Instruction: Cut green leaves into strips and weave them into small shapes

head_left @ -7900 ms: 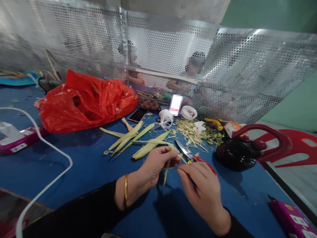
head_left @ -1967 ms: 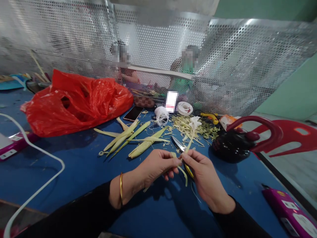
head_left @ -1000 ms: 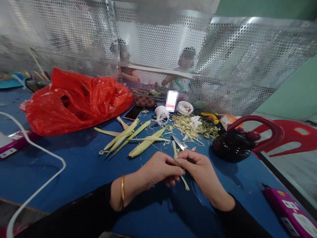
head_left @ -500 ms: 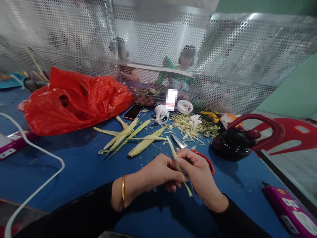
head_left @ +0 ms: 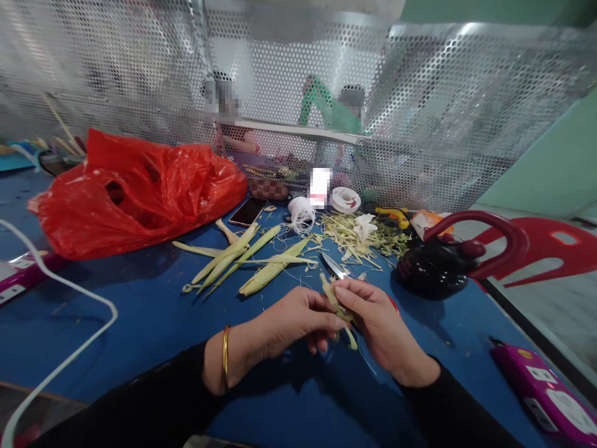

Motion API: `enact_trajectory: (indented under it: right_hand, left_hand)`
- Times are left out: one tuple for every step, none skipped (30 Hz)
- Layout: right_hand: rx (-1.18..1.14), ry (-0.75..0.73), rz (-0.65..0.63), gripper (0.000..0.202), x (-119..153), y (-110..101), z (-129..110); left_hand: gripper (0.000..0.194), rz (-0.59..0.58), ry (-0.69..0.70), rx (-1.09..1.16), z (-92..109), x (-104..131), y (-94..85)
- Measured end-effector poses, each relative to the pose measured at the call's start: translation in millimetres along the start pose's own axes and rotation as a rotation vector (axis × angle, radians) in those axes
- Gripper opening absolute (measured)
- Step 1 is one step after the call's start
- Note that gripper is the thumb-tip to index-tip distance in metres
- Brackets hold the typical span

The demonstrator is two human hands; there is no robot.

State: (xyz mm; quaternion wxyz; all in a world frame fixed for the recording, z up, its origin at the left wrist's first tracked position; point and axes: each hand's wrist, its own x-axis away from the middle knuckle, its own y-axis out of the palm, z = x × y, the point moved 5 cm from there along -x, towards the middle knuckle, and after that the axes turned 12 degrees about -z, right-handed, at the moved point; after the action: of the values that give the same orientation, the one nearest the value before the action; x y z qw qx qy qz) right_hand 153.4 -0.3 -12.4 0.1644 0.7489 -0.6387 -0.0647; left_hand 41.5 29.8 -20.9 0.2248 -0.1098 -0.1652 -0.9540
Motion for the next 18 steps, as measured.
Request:
enact_trajectory:
  right_hand:
    - [0.019,0.014,-0.04,0.022,-0.4,1.5,0.1]
    - [0.038,0.019,-0.067,0.021,-0.8,2.2,0.3]
    - [0.055,0.018,-0.078,0.021,-1.2,2.1,0.6]
    - [0.068,0.011,-0.074,0.021,-1.5,1.2,1.1]
    - [0.077,0.0,-0.055,0.022,-1.7,-0.4,1.6]
    - [0.078,-0.013,-0.03,0.022,-1.6,-2.2,2.2]
    - [0.071,-0.024,-0.012,0.022,-1.5,-3.5,3.1]
    - [0.063,-0.032,-0.006,0.022,-1.5,-4.1,4.1]
    - [0.058,-0.041,-0.01,0.022,-1.4,-3.9,4.9]
    - [0.059,-0.053,-0.015,0.022,-1.3,-3.3,5.2]
    - [0.069,-0.07,-0.018,0.021,-1.1,-2.7,5.0]
    - [0.086,-0.092,-0.013,0.021,-0.8,-2.1,4.1]
    - [0.11,-0.116,0.001,0.021,-0.3,-1.6,2.8]
    - [0.135,-0.139,0.017,0.02,0.2,-1.1,1.3]
    - [0.158,-0.157,0.031,0.02,0.9,-0.2,0.0]
    - [0.177,-0.166,0.039,0.02,1.5,1.1,-0.9]
    - [0.195,-0.17,0.045,0.02,2.0,2.6,-1.4]
    - [0.211,-0.169,0.05,0.02,2.4,4.0,-1.5]
  left_hand:
    - [0.022,-0.004,0.008,0.004,0.8,0.0,0.5]
    - [0.022,-0.005,0.015,0.011,1.6,0.1,1.0]
    - [0.023,-0.004,0.02,0.019,2.3,0.3,1.5]
    - [0.024,0.0,0.022,0.026,2.7,0.5,1.8]
    - [0.024,0.006,0.02,0.032,2.8,0.7,1.9]
    - [0.024,0.011,0.017,0.036,2.5,0.8,1.8]
    - [0.024,0.013,0.012,0.037,1.9,0.7,1.9]
    - [0.024,0.015,0.007,0.033,1.2,0.7,1.8]
    - [0.023,0.01,0.002,0.026,0.3,0.5,2.0]
    - [0.021,0.004,-0.004,0.019,-0.5,0.4,2.4]
    - [0.02,-0.005,-0.01,0.012,-1.2,0.4,2.9]
    - [0.019,-0.013,-0.016,0.008,-1.6,0.4,3.5]
    - [0.018,-0.019,-0.021,0.005,-1.6,0.6,4.1]
    - [0.018,-0.023,-0.023,0.001,-1.4,0.7,4.8]
    - [0.017,-0.027,-0.024,-0.003,-1.1,0.8,5.4]
    - [0.017,-0.026,-0.024,-0.008,-0.8,0.8,5.7]
    - [0.016,-0.026,-0.026,-0.014,-0.8,0.6,6.0]
    - [0.016,-0.026,-0.028,-0.019,-1.1,0.3,6.2]
